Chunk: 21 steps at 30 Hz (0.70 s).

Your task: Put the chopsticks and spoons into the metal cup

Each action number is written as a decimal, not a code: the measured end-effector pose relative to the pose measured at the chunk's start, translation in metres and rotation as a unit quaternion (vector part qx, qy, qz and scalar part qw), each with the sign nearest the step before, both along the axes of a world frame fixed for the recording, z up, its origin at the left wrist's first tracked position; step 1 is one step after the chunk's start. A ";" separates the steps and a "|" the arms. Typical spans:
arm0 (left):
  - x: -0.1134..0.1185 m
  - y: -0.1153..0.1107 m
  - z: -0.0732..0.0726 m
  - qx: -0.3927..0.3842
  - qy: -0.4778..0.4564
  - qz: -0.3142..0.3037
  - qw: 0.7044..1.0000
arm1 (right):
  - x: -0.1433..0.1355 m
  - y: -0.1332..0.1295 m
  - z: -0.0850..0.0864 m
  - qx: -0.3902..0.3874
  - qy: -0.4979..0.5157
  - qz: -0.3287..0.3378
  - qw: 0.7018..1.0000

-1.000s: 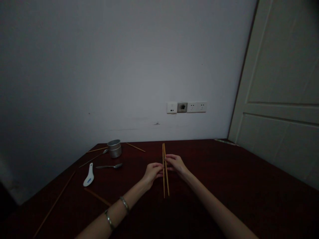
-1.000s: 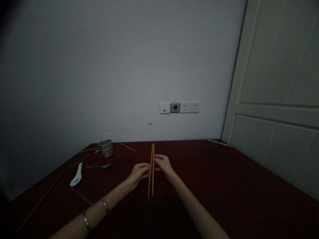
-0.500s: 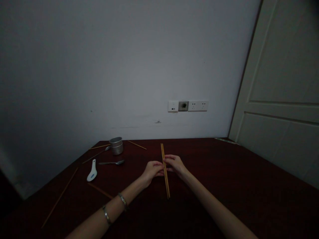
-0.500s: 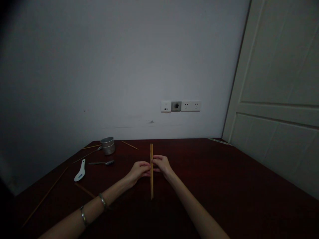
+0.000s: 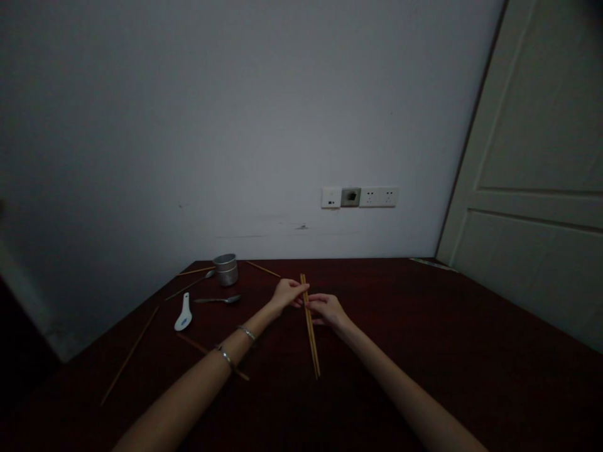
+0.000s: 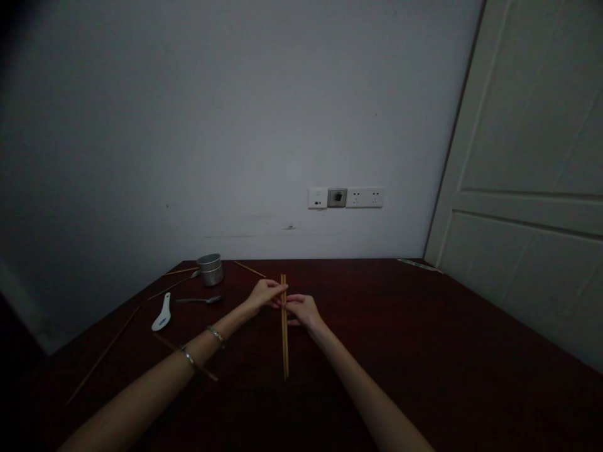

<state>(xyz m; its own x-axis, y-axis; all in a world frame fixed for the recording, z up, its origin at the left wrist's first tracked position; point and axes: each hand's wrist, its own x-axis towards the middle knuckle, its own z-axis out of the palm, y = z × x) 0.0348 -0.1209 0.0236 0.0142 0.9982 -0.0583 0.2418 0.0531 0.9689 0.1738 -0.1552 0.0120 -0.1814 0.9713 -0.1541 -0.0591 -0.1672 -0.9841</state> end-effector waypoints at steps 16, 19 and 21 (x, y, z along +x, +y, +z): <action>0.009 -0.005 0.006 0.055 0.421 0.034 0.905 | -0.008 0.004 -0.017 -0.023 -0.054 0.029 0.998; 0.007 -0.004 0.002 0.054 0.437 0.023 0.898 | -0.008 0.003 -0.017 -0.027 -0.067 0.045 0.996; 0.005 -0.002 -0.002 0.051 0.445 0.015 0.894 | -0.007 0.004 -0.017 -0.029 -0.078 0.059 0.995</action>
<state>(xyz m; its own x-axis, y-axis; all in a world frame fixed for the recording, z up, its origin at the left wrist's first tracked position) 0.0401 -0.1229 0.0215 -0.0203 0.9981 0.0576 0.9194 -0.0040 0.3933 0.1668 -0.1507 -0.0051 -0.2623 0.9337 -0.2438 0.1176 -0.2198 -0.9684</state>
